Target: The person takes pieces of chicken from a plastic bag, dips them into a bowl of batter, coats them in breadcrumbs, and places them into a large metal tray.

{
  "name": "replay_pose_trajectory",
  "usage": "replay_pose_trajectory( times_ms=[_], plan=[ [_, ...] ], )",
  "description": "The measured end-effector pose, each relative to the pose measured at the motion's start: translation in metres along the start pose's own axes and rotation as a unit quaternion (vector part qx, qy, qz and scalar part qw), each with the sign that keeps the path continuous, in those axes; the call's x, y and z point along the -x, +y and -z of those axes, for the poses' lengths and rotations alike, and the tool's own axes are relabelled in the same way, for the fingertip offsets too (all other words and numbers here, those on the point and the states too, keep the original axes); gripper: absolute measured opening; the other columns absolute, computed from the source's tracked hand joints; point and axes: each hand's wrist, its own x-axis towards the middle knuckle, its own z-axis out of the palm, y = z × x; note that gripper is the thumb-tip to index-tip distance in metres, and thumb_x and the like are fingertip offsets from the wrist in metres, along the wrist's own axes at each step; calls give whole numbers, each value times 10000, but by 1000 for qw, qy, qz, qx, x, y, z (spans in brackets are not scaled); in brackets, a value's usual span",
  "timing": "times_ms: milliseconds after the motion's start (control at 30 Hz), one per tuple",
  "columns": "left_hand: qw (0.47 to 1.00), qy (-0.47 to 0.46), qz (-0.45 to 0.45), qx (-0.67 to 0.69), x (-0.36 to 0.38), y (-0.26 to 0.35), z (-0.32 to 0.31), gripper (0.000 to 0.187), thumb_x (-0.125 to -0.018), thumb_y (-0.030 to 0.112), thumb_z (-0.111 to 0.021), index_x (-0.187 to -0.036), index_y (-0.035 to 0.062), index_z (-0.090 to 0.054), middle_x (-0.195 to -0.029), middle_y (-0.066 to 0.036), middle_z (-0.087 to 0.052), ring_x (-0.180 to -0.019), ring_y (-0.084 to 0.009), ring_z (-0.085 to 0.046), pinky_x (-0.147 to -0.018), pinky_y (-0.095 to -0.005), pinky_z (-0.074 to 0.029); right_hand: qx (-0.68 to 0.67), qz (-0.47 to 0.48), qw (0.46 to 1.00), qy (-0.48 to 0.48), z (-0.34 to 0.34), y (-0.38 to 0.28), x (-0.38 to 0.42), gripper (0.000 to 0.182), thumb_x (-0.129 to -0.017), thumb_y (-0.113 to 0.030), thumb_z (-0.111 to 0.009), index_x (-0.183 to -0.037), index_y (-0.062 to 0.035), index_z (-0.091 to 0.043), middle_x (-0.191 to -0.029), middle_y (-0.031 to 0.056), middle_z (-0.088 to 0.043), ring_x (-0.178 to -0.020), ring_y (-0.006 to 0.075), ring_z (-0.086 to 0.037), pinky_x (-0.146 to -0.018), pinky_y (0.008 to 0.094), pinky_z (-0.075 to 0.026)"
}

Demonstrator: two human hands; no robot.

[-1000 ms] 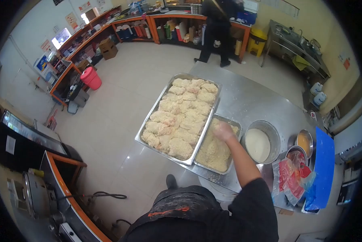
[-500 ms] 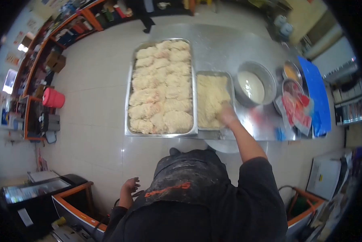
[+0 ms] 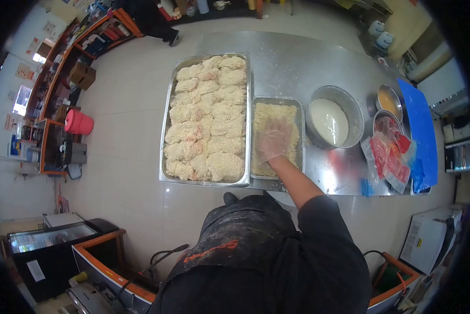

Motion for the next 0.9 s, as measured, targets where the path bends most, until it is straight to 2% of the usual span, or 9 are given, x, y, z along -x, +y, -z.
replay_pose_trajectory(
  times_ms=[33, 133, 333, 433, 533, 633, 733, 833, 900],
  plan=[
    [1000, 6, -14, -16, 10, 1, -13, 469, -1002, 424, -403, -1283, 74, -540, -911, -123, -642, -572, -175, -509, -504, -356, -414, 20, -8, 1000, 11, 7, 0, 5, 704, -941, -465, -399, -1516, -67, -316, -1539, 230, -320, -1475, 413, -139, -1161, 609, -9],
    [999, 13, -39, -33, 35, 2, -45, 473, -1001, 425, -403, -1290, 77, -537, -916, -120, -641, -568, -170, -502, -502, -352, -410, -14, 47, 997, -62, 0, 9, 22, 731, -943, -477, -400, -1534, -68, -266, -1562, 226, -273, -1479, 439, -80, -1155, 619, 14],
    [994, 31, -97, -36, 77, 8, -78, 480, -998, 427, -403, -1305, 81, -531, -926, -113, -638, -559, -161, -486, -497, -346, -401, 11, 10, 996, -91, 51, -4, 5, 752, -940, -508, -377, -1534, -64, -256, -1564, 238, -259, -1475, 447, -88, -1164, 599, 32],
    [990, 46, -130, -35, 104, 17, -87, 484, -997, 429, -402, -1313, 84, -528, -931, -109, -636, -554, -157, -478, -495, -342, -396, 7, 8, 998, -58, 4, 1, -10, 753, -944, -523, -345, -1530, -58, -263, -1568, 230, -255, -1476, 443, -94, -1171, 589, 7],
    [989, 60, -136, -27, 108, 30, -86, 488, -996, 430, -402, -1321, 86, -525, -936, -105, -634, -550, -152, -470, -492, -339, -392, 44, 22, 993, -104, 17, -4, -10, 746, -948, -526, -323, -1545, -86, -237, -1580, 190, -253, -1481, 415, -116, -1180, 566, -28],
    [997, 55, -60, -16, 71, 39, -74, 493, -993, 430, -404, -1329, 88, -520, -936, -99, -631, -547, -148, -462, -490, -331, -387, 7, 1, 997, -76, 8, -2, -22, 648, -946, -501, -349, -1459, -112, -433, -1496, 177, -417, -1441, 384, -275, -1159, 562, -166],
    [991, 42, 44, 120, 41, 32, -66, 498, -986, 431, -410, -1330, 87, -514, -915, -86, -623, -541, -144, -451, -485, -318, -377, -13, -58, 961, -272, 65, -7, -69, 519, -945, -452, -382, -1270, -122, -615, -1307, 185, -591, -1247, 365, -538, -1045, 537, -371],
    [989, 32, 41, 138, 45, 31, -63, 497, -975, 425, -425, -1328, 85, -510, -895, -80, -620, -530, -143, -439, -479, -315, -368, 36, -55, 994, -92, 19, 9, -82, 441, -953, -418, -396, -1089, -110, -679, -1116, 165, -674, -1036, 357, -651, -896, 522, -470],
    [990, 54, 38, 126, 46, 29, -60, 490, -967, 414, -441, -1321, 84, -514, -874, -77, -617, -524, -142, -433, -480, -314, -364, 41, -29, 997, -53, 7, 14, -88, 421, -953, -402, -409, -1093, -109, -676, -1119, 165, -666, -1052, 346, -636, -908, 518, -454]
  ],
)
